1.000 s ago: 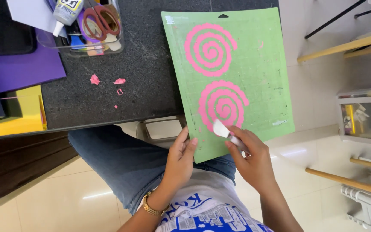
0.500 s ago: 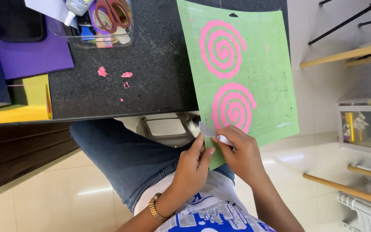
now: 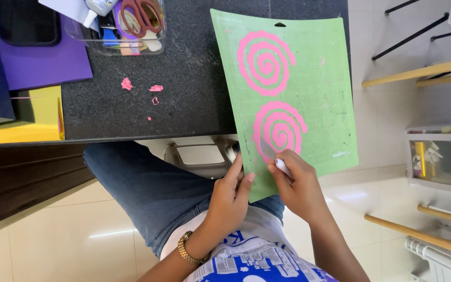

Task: Using a scraper tool to carefully remove spiral-shaped paper cutouts from an adhesive cutting mat.

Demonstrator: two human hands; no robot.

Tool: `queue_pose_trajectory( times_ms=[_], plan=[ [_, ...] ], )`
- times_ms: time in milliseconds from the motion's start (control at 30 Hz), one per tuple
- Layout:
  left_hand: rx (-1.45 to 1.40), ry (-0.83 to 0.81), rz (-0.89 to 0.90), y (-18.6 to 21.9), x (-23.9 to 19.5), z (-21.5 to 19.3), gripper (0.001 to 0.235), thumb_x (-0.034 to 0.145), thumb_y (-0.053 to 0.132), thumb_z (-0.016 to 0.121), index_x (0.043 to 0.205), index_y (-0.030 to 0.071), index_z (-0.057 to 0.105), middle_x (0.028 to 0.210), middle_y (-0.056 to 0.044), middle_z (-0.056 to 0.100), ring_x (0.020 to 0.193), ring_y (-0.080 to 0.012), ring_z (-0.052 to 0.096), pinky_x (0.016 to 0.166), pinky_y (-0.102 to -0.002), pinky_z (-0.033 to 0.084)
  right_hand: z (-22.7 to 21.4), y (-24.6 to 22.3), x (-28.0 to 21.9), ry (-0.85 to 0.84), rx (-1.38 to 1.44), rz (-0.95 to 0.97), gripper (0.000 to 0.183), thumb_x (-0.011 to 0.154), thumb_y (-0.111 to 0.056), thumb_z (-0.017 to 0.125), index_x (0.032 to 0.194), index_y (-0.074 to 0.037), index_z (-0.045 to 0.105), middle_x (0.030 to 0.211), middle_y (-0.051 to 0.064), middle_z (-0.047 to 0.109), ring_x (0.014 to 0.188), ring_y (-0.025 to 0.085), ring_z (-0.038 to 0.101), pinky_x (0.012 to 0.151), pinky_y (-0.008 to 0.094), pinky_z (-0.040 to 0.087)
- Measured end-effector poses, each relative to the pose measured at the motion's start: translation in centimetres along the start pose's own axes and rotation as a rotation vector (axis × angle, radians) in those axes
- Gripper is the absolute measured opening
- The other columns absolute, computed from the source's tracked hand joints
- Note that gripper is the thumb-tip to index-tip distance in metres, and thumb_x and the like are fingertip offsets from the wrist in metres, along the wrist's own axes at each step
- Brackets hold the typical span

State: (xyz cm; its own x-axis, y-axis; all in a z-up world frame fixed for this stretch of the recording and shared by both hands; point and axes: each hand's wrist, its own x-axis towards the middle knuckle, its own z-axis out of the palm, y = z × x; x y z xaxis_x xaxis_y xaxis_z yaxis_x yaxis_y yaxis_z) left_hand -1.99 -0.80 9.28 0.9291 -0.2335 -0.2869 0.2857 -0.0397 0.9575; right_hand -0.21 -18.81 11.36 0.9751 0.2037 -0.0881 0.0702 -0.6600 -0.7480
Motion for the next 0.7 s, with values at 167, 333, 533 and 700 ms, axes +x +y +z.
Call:
queue_pose_trajectory(
  times_ms=[167,333,533,700],
  plan=[
    [-0.019,0.018,0.013,0.1,0.0,0.0,0.057,0.104,0.022,0.044,0.159,0.013,0.035,0.06,0.005,0.034,0.052,-0.0069,0.032,0.05,-0.028,0.03,0.2,-0.8,-0.6,-0.001,0.008,-0.069,0.004,0.093,-0.005,0.07,0.096,-0.005,0.068,0.088,0.003,0.066,0.074,0.016,0.056,0.064,0.028,0.042],
    [-0.06,0.023,-0.04,-0.9,-0.6,0.8,0.066,0.102,0.015,0.047,0.163,0.016,0.023,0.064,0.003,0.041,0.057,-0.0082,0.037,0.055,-0.027,0.035,0.7,-0.8,-0.6,0.038,-0.097,-0.193,0.008,0.093,0.002,0.066,0.098,-0.003,0.07,0.095,0.007,0.071,0.084,0.021,0.067,0.069,0.031,0.052],
    [-0.085,0.017,-0.091,-0.3,-1.2,1.5,0.083,0.098,0.007,0.048,0.165,0.017,0.001,0.07,0.002,0.045,0.057,-0.0087,0.038,0.054,-0.027,0.037,1.0,-0.8,-0.7,0.011,-0.351,-0.243,0.014,0.095,0.0,0.061,0.102,-0.01,0.067,0.098,0.0,0.067,0.084,0.019,0.065,0.059,0.032,0.05],
    [-0.065,0.018,-0.07,0.1,-1.3,1.2,0.084,0.098,0.005,0.047,0.164,0.017,-0.003,0.071,0.003,0.042,0.054,-0.0094,0.036,0.053,-0.028,0.037,1.4,-0.9,-0.2,-0.031,-0.375,-0.282,0.009,0.097,-0.002,0.058,0.104,-0.008,0.061,0.094,0.004,0.06,0.077,0.022,0.058,0.055,0.035,0.046]
  ],
)
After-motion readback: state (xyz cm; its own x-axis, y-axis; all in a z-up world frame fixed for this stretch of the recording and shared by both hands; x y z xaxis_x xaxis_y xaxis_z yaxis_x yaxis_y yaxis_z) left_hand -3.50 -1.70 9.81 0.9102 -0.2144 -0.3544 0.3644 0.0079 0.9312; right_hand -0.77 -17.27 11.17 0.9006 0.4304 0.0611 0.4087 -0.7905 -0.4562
